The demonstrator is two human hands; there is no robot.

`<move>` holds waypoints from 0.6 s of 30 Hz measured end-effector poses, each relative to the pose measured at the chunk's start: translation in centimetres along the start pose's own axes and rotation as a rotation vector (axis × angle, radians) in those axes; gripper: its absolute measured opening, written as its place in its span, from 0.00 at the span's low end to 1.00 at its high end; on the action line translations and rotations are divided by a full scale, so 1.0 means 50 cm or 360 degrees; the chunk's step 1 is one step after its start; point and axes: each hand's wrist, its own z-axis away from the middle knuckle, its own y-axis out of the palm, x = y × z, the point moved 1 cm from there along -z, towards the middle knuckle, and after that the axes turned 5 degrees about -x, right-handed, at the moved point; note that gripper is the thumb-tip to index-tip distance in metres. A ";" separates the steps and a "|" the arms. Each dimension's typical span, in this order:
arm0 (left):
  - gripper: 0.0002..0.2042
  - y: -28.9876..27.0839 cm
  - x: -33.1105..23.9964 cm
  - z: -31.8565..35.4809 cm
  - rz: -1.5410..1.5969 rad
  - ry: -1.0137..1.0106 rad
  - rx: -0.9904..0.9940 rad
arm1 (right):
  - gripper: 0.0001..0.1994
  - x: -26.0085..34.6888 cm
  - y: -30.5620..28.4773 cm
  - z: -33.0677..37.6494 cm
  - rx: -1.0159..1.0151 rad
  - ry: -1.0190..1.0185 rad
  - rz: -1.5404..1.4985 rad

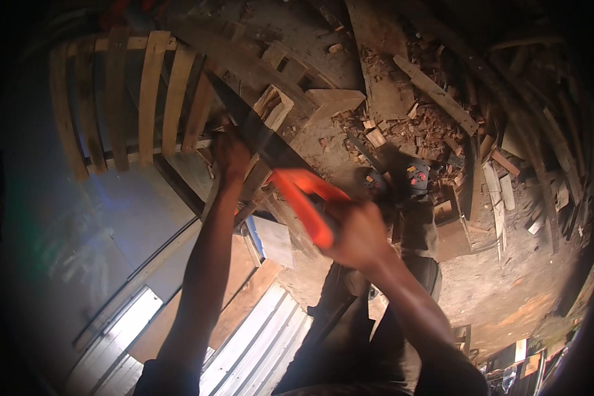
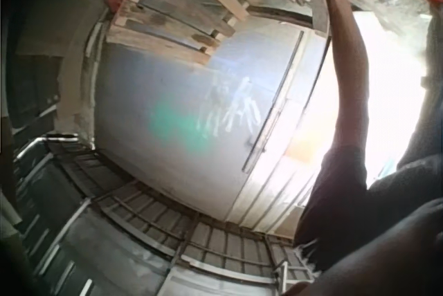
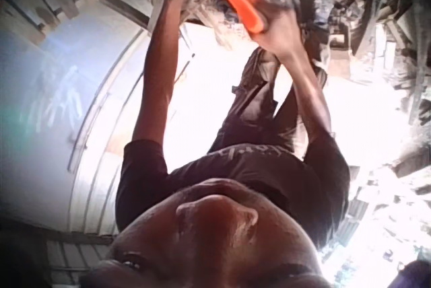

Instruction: The person uses a hand saw and a crowbar to cut and pry apart wooden slats from a pallet. They repeatedly saw through individual slats and then lever them off the frame, accumulating loose pieces on the floor.

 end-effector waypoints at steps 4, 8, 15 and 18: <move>0.39 0.011 0.012 -0.011 0.0047 0.0165 -0.0077 | 0.18 -0.045 0.057 0.013 -0.0063 -0.0177 -0.0055; 0.40 -0.022 -0.010 0.004 0.0053 -0.0055 0.0066 | 0.05 -0.132 -0.080 0.307 0.0008 -0.0186 -0.0089; 0.38 0.047 0.072 -0.044 -0.0343 0.0547 -0.0212 | 0.21 -0.023 0.057 -0.084 -0.0025 -0.0236 -0.0066; 0.37 0.071 0.108 -0.069 -0.0096 0.0552 -0.0321 | 0.20 -0.063 0.065 -0.026 0.0013 -0.0376 -0.0011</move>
